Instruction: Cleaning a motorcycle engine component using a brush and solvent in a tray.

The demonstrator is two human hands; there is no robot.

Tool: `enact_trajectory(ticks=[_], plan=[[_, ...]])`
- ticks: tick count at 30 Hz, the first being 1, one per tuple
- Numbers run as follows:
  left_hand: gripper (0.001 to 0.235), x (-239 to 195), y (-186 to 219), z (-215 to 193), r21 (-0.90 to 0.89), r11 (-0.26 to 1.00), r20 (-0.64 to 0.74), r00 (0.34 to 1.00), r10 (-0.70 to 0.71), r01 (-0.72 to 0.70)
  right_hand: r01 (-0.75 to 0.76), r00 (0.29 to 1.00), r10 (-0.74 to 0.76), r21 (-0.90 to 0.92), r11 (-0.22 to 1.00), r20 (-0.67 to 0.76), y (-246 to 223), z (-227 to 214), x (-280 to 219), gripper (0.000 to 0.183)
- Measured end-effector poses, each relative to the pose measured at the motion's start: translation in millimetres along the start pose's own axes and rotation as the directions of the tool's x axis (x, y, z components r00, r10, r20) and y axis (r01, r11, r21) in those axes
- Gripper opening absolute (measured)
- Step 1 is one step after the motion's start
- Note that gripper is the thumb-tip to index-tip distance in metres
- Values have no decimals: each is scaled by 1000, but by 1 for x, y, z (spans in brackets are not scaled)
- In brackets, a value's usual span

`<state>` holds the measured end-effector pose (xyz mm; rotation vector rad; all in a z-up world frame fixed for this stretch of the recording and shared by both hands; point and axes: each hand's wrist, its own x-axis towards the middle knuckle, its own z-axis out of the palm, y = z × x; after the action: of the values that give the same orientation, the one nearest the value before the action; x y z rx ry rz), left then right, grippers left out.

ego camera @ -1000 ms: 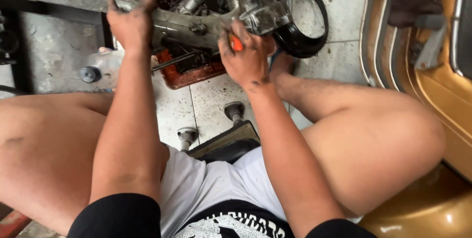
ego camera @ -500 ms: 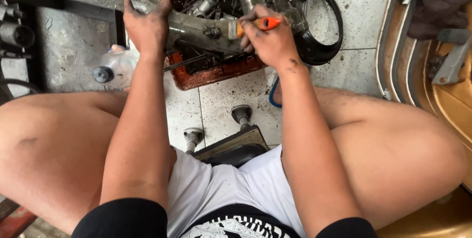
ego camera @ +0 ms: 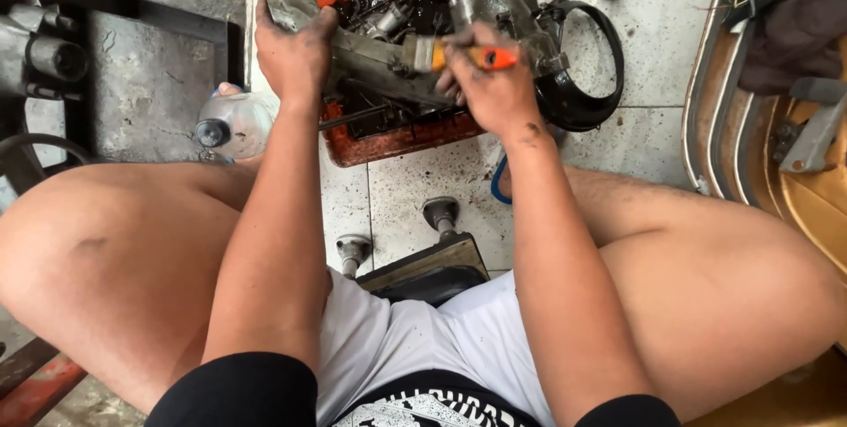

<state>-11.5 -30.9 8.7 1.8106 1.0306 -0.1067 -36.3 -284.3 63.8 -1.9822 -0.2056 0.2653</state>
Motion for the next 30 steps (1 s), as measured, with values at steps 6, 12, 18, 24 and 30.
enact_trajectory(ticks=[6, 12, 18, 24, 30], plan=[[100, 0, 2, -1, -14, 999, -1, 1000, -30, 30, -187, 982, 188, -277, 943, -25, -6, -1, -1, 13], [99, 5, -6, 0, 27, 999, -33, 999, 25, -24, -395, 913, 406, -320, 861, -34, -11, -13, 7, 7], [94, 1, -6, 0, 2, 999, -18, 999, 42, -42, -409, 909, 415, -291, 865, -44, -9, -22, 4, 8], [102, 3, -9, 6, 194, 950, -63, 963, 262, -245, -337, 941, 334, -279, 899, -59, 0, -18, -3, 16], [36, -44, 33, 5, 547, 605, 341, 814, 470, -578, -302, 953, 296, -207, 931, -60, -3, -13, -1, 17]])
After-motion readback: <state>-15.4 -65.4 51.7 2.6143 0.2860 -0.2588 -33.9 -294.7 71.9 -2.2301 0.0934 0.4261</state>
